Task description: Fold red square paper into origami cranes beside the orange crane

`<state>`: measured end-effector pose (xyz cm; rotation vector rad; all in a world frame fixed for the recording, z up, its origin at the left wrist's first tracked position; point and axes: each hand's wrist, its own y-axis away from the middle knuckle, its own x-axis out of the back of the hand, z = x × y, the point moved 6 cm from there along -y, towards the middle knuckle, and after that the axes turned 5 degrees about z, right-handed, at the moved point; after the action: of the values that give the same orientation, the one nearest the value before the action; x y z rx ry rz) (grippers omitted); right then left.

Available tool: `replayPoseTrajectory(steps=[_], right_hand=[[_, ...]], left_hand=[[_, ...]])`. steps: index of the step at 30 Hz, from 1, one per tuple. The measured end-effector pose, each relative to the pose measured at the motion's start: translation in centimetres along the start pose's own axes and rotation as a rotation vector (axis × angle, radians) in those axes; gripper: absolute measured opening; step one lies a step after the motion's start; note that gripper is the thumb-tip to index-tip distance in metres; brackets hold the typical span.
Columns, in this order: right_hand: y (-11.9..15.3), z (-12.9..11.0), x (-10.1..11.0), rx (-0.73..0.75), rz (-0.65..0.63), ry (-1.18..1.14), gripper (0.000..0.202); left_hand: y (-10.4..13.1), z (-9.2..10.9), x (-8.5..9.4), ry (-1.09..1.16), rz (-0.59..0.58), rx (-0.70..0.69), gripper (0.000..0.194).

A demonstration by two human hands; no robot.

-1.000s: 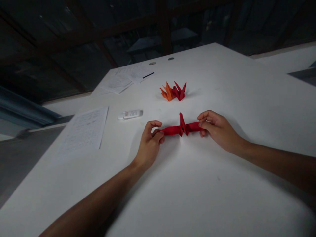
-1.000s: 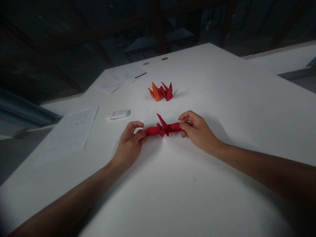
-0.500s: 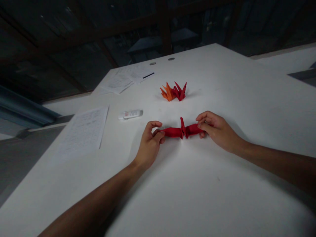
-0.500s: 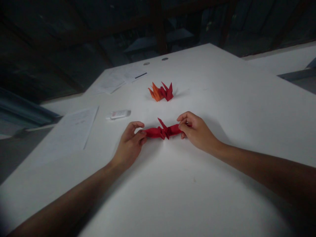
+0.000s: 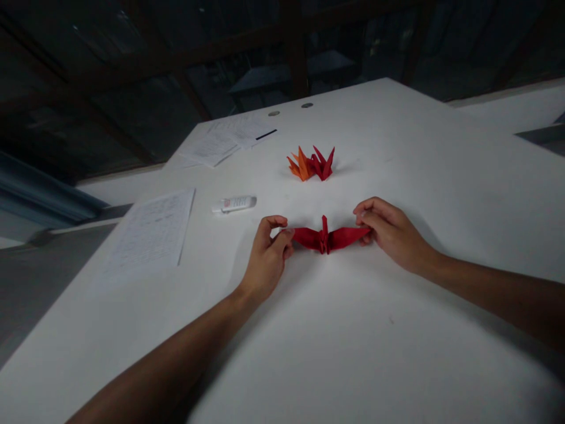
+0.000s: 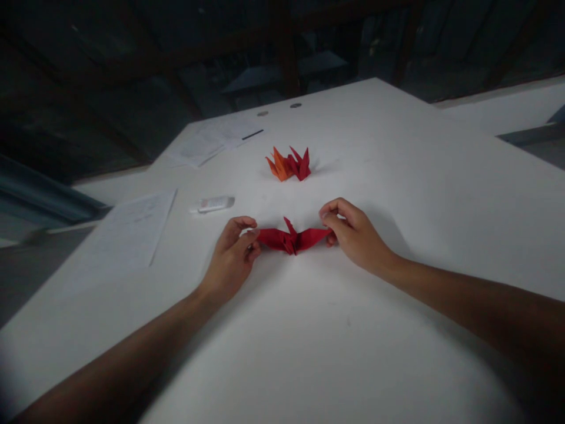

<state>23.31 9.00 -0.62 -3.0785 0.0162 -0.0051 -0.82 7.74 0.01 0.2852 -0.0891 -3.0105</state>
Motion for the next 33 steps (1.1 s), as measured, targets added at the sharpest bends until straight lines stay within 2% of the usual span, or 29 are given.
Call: replayPoseTrajectory(steps=[10,14,17,22,25,28,33], right_hand=[[-0.2,0.3,0.3,-0.053,0.069,-0.154,0.004],[-0.2,0.4,0.2,-0.057,0.073,-0.176,0.004],[-0.7,0.3,0.7,-0.006,0.065,-0.120,0.004],[-2.7,-0.5,2.6,0.177,0.109,0.211,0.003],[-3.4,-0.2,3.2,0.153,0.121,0.223,0.003],[-3.3,-0.1,2.9,0.147,0.077,0.241,0.005],[-2.9,0.0,2.3,0.138,0.018,0.229,0.011]], left_hand=[[0.0,0.3,0.1,0.088,0.036,-0.005,0.015],[-0.7,0.9,1.2,0.073,0.102,-0.105,0.011],[-1.4,1.4,2.1,0.003,0.129,-0.181,0.010],[-1.9,1.7,1.9,-0.131,0.011,-0.200,0.010],[-1.5,1.9,1.4,-0.281,-0.044,-0.214,0.016],[-1.1,1.8,0.9,-0.374,-0.101,-0.214,0.018],[-1.3,1.4,0.8,-0.328,-0.120,-0.169,0.019]])
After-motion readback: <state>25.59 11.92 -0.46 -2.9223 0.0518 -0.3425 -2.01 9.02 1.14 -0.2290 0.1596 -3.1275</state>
